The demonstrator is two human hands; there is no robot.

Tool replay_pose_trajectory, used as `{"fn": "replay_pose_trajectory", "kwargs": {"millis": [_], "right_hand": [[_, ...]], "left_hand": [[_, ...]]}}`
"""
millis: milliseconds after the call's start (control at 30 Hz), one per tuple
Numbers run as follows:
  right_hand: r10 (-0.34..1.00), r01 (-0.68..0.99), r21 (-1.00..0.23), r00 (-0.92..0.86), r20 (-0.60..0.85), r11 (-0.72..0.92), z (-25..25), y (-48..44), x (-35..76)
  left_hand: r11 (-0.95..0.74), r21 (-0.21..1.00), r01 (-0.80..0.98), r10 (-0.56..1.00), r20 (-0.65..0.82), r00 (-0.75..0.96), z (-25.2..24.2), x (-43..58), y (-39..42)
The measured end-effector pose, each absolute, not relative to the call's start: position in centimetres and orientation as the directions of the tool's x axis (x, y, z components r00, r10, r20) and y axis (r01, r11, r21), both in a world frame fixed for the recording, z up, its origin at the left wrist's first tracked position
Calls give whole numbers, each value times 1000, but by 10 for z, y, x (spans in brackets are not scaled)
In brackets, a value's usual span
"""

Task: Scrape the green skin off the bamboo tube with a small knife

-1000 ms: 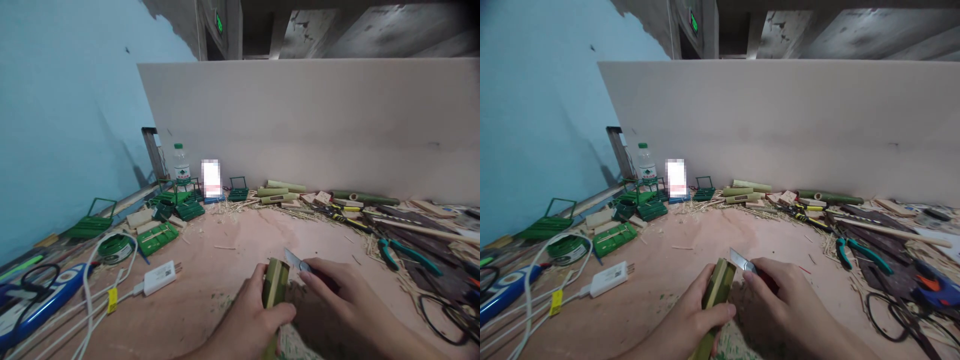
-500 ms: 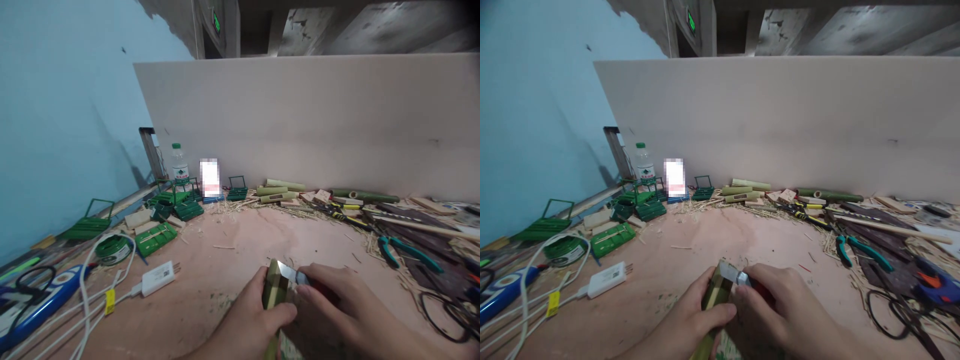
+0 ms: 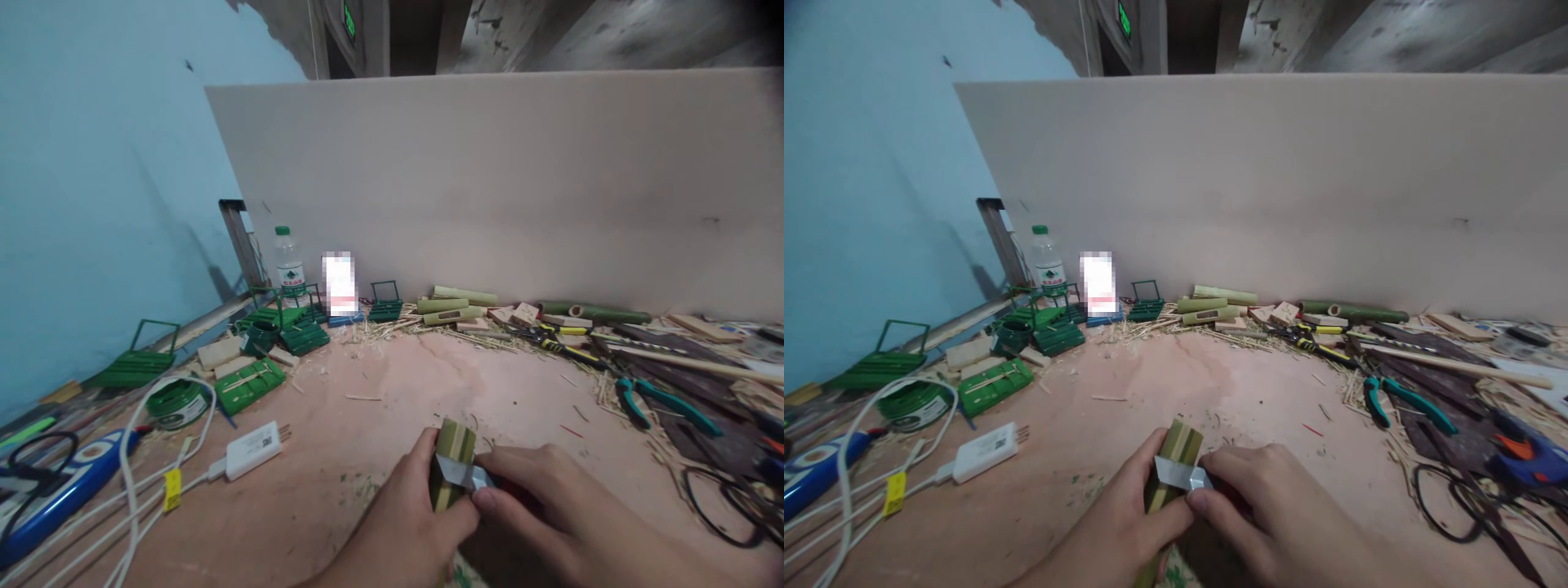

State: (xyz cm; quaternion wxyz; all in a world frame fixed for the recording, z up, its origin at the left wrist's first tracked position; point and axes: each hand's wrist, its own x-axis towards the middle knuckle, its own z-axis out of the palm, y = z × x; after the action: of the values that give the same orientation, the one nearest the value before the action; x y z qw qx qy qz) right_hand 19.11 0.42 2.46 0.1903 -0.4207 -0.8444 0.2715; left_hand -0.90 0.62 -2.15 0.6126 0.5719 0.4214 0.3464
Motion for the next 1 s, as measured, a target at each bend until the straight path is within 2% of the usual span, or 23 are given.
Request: {"fn": "replay_pose_trajectory", "kwargs": {"millis": [333, 633, 1000], "right_hand": [[828, 592, -656, -553, 92, 468, 17, 2, 192], [884, 447, -839, -461, 82, 311, 5, 5, 196], [852, 481, -797, -518, 77, 365, 14, 1, 193]], "left_hand": [[99, 994, 34, 926, -105, 364, -26, -8, 2], [109, 994, 24, 926, -110, 360, -13, -11, 4], [72, 994, 84, 932, -97, 349, -11, -11, 0]]}}
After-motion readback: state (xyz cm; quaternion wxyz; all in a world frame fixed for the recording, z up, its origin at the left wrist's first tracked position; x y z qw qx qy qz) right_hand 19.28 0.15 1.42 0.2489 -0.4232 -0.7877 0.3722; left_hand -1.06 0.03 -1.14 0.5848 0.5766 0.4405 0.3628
